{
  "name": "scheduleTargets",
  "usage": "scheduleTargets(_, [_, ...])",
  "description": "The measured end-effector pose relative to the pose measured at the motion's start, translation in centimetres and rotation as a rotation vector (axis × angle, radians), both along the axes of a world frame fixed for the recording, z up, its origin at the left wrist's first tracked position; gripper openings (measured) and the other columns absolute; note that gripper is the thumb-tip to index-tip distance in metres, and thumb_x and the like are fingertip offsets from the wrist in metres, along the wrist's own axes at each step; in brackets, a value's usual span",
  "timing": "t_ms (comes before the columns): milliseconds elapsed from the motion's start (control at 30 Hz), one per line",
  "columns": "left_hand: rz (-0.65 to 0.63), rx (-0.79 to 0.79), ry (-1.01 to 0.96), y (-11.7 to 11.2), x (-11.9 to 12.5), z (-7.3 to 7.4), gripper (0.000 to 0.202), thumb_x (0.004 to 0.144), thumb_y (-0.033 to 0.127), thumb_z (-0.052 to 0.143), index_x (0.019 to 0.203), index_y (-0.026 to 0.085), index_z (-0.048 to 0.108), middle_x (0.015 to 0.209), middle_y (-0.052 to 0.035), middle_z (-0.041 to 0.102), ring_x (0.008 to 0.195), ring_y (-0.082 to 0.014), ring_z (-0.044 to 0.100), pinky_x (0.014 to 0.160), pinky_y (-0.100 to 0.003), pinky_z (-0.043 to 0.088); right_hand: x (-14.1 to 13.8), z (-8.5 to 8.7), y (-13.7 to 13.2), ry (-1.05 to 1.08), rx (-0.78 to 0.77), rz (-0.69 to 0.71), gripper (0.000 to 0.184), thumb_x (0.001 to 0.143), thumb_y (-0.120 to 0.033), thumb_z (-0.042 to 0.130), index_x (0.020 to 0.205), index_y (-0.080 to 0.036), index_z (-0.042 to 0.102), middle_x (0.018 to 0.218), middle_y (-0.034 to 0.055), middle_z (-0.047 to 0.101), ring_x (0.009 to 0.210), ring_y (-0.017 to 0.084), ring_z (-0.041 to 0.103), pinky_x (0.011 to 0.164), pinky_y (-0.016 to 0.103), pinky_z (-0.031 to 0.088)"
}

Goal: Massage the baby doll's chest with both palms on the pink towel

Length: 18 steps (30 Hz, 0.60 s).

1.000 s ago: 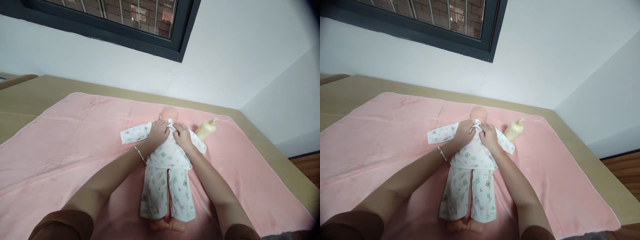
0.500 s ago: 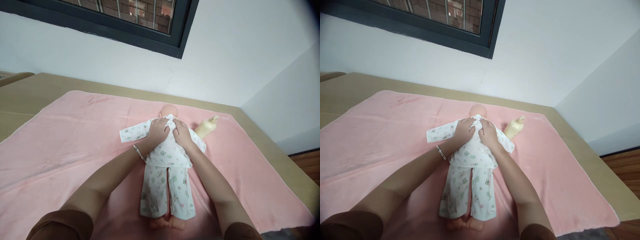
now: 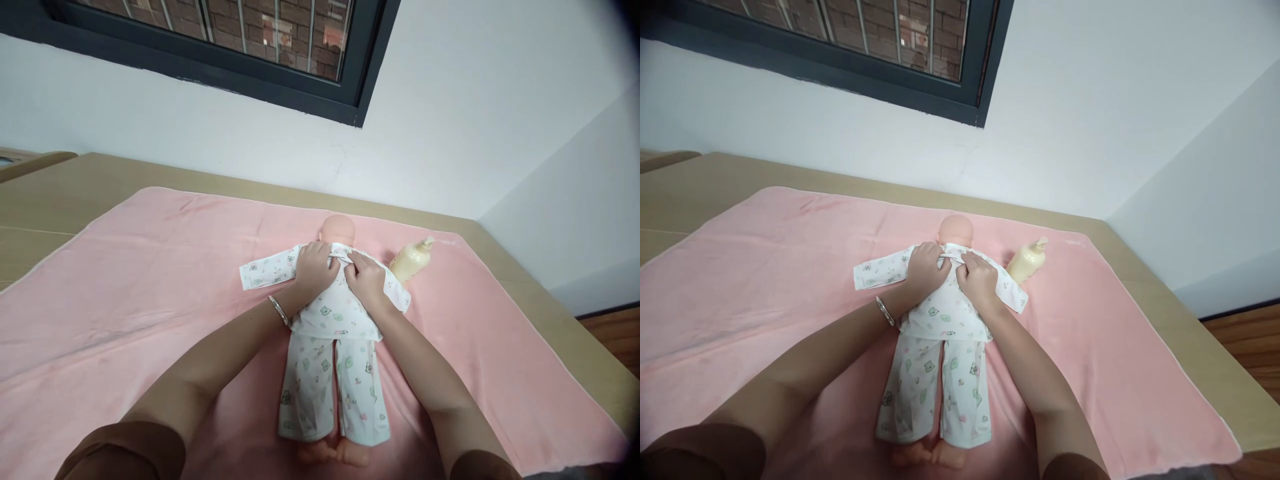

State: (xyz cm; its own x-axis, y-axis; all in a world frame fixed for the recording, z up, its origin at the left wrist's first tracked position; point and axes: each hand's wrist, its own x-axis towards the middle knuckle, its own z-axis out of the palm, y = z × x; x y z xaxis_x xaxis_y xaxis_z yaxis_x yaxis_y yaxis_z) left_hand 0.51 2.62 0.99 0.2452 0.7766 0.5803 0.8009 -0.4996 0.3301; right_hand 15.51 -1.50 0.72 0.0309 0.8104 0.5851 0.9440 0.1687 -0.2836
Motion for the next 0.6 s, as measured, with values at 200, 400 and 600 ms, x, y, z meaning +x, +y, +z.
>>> scheduleTargets(200, [-0.099, -0.005, -0.025, 0.5, 0.1, -0.3, 0.028, 0.087, 0.020, 0.047, 0.109, 0.018, 0.065, 0.114, -0.0114, 0.070, 0.113, -0.0268, 0.061, 0.099, -0.043, 0.043, 0.6, 0.6, 0.8, -0.051, -0.147, 0.114, 0.053, 0.088, -0.017, 0.039, 0.138, -0.015, 0.057, 0.143, 0.0107, 0.058, 0.135, 0.025, 0.052, 0.112, 0.044, 0.042])
scheduleTargets(400, [-0.142, 0.085, -0.001, 0.7, 0.1, -0.8, 0.031, 0.088, 0.017, 0.045, 0.109, 0.016, 0.067, 0.116, -0.0124, 0.071, 0.113, -0.0266, 0.064, 0.101, -0.043, 0.046, 0.9, 0.2, 1.2, -0.050, -0.145, 0.159, 0.055, 0.086, -0.013, 0.040, 0.137, -0.013, 0.058, 0.145, 0.0109, 0.056, 0.138, 0.024, 0.048, 0.117, 0.045, 0.037])
scheduleTargets(600, [-0.036, 0.106, -0.055, -0.2, 0.2, -0.9, 0.022, 0.089, 0.021, 0.048, 0.087, 0.018, 0.070, 0.095, -0.0110, 0.074, 0.098, -0.0262, 0.068, 0.085, -0.038, 0.053, -0.2, 0.1, -0.3, 0.023, -0.067, -0.032, 0.043, 0.089, -0.020, 0.043, 0.122, -0.020, 0.070, 0.129, 0.0070, 0.068, 0.126, 0.022, 0.060, 0.105, 0.036, 0.048])
